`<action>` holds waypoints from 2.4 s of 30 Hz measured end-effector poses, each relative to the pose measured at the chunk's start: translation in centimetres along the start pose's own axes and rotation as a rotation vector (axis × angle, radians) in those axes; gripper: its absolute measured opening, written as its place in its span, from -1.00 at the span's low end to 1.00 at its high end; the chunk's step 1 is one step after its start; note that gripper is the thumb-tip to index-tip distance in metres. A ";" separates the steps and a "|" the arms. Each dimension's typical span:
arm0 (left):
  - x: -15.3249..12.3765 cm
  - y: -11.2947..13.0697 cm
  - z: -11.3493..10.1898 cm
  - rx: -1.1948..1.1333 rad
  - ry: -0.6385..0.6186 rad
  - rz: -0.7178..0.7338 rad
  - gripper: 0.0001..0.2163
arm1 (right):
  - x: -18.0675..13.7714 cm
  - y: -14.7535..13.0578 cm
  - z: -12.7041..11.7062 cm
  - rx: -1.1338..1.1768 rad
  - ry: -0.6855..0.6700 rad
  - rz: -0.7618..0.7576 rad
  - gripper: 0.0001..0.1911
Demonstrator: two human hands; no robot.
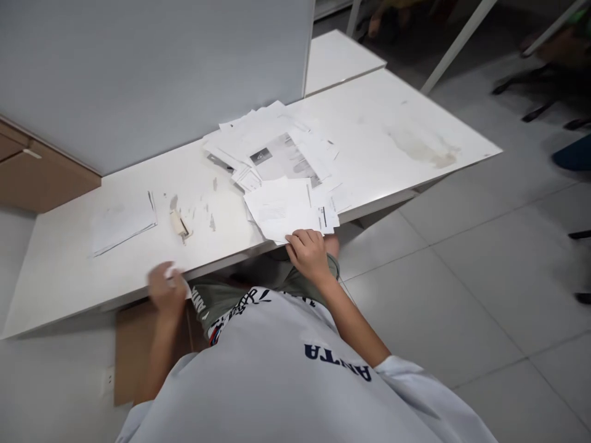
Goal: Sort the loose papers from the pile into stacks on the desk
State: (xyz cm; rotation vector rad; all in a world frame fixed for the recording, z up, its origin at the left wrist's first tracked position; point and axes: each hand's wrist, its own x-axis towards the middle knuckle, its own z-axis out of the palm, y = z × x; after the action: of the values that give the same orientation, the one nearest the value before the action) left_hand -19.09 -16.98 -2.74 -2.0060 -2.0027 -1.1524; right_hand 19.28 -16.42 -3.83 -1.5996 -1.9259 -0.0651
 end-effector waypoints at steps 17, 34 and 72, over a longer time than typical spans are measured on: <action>-5.1 8.8 6.7 -1.065 -0.224 -0.865 -0.62 | 0.2 -5.9 2.0 0.292 -0.223 0.329 -0.47; -6.2 10.0 8.4 -0.915 -0.179 -0.842 -0.50 | -1.5 -3.7 7.1 0.892 0.021 0.751 -0.47; -5.8 10.3 6.9 -0.792 -0.375 -0.535 -0.59 | -0.5 -3.0 2.7 1.049 -0.012 0.755 -0.47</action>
State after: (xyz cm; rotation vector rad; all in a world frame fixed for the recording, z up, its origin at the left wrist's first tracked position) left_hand -6.15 -19.46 -6.35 -2.1620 -2.6766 -2.0833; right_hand 15.47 -16.58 -5.20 -1.3913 -0.9074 1.0662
